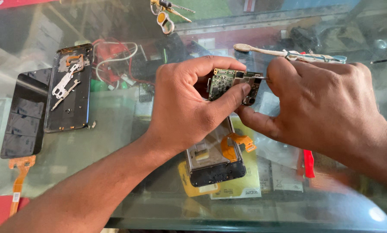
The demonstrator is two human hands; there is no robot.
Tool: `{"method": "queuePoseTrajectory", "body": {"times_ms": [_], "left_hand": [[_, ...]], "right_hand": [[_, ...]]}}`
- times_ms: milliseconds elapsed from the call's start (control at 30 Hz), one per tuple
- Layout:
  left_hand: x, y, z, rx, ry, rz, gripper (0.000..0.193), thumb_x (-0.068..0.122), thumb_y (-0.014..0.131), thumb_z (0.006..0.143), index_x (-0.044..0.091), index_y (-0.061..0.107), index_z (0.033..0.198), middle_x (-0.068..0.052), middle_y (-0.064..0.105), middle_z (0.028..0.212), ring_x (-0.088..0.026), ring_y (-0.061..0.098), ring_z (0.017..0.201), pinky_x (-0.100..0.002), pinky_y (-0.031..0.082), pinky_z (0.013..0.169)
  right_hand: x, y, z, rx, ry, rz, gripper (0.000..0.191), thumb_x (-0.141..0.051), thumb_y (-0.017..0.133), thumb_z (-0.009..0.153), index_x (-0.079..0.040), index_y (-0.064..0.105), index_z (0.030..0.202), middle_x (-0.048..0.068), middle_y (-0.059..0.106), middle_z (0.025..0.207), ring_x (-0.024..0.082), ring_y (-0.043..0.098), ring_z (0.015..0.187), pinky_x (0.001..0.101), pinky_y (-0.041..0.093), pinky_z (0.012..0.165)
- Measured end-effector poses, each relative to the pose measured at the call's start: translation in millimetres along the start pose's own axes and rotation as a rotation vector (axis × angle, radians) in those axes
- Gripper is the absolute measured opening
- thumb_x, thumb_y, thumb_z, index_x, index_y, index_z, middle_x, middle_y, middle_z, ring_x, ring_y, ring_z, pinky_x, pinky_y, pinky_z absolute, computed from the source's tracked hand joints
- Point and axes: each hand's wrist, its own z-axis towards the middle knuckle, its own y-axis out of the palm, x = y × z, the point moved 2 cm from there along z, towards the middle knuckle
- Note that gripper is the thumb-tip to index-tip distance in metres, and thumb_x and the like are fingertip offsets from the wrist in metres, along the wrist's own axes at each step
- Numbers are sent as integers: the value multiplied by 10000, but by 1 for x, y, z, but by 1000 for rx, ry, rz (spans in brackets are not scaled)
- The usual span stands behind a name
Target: The person holds a smartphone motherboard and uses tweezers to adjust small components and connectors. The hands rotate the board to access different sides while carefully manipulating parts with the tool.
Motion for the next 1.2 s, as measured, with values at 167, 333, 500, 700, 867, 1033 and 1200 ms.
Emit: {"method": "queuePoseTrajectory", "body": {"times_ms": [167, 333, 500, 700, 867, 1033, 1200], "left_hand": [[0, 2, -2, -41, 32, -9, 215, 152, 788, 919, 24, 774, 1092, 23, 701, 700, 19, 532, 624, -215, 424, 536], [-1, 3, -3, -65, 50, -6, 216, 155, 787, 919, 21, 771, 1088, 1, 723, 716, 15, 561, 634, -214, 457, 542], [0, 4, -3, -68, 51, -11, 220, 155, 793, 918, 16, 768, 1086, -13, 743, 737, 11, 575, 639, -211, 474, 550], [2, 5, -2, -61, 59, 4, 219, 146, 793, 902, 13, 761, 1073, -21, 748, 743, 14, 596, 638, -212, 490, 549], [2, 5, -3, -64, 65, 46, 220, 141, 799, 901, 18, 769, 1080, -22, 735, 703, 4, 557, 585, -229, 434, 504], [0, 7, -7, -48, 83, 34, 211, 131, 799, 912, 15, 762, 1083, -23, 731, 720, 12, 560, 600, -218, 440, 516], [1, 5, -7, -39, 100, 19, 208, 124, 796, 932, 14, 760, 1104, -23, 734, 747, 10, 558, 624, -217, 440, 532]], "right_hand": [[1, 9, -1, -253, 94, -23, 647, -708, 722, 811, -99, 512, 756, 10, 593, 566, 231, 623, 495, 395, 485, 474], [-2, 9, -1, -215, 77, 17, 611, -662, 738, 781, -88, 529, 792, 31, 617, 585, 245, 622, 483, 411, 476, 446], [-1, 10, 0, -246, 87, 13, 615, -669, 730, 795, -85, 533, 806, 36, 619, 588, 247, 620, 480, 407, 481, 450], [-1, 10, -1, -224, 52, 29, 604, -654, 721, 819, -81, 529, 813, 44, 605, 574, 250, 636, 504, 408, 480, 444], [-2, 8, -2, -181, 18, 29, 599, -637, 708, 844, -70, 515, 817, 51, 599, 566, 273, 652, 529, 414, 491, 459], [-2, 8, -1, -314, 41, -44, 631, -698, 644, 880, -81, 514, 850, 40, 603, 559, 267, 658, 531, 399, 505, 472], [-4, 8, 2, -375, 48, -59, 627, -707, 609, 876, -87, 517, 875, 26, 605, 571, 247, 663, 535, 389, 503, 463]]}}
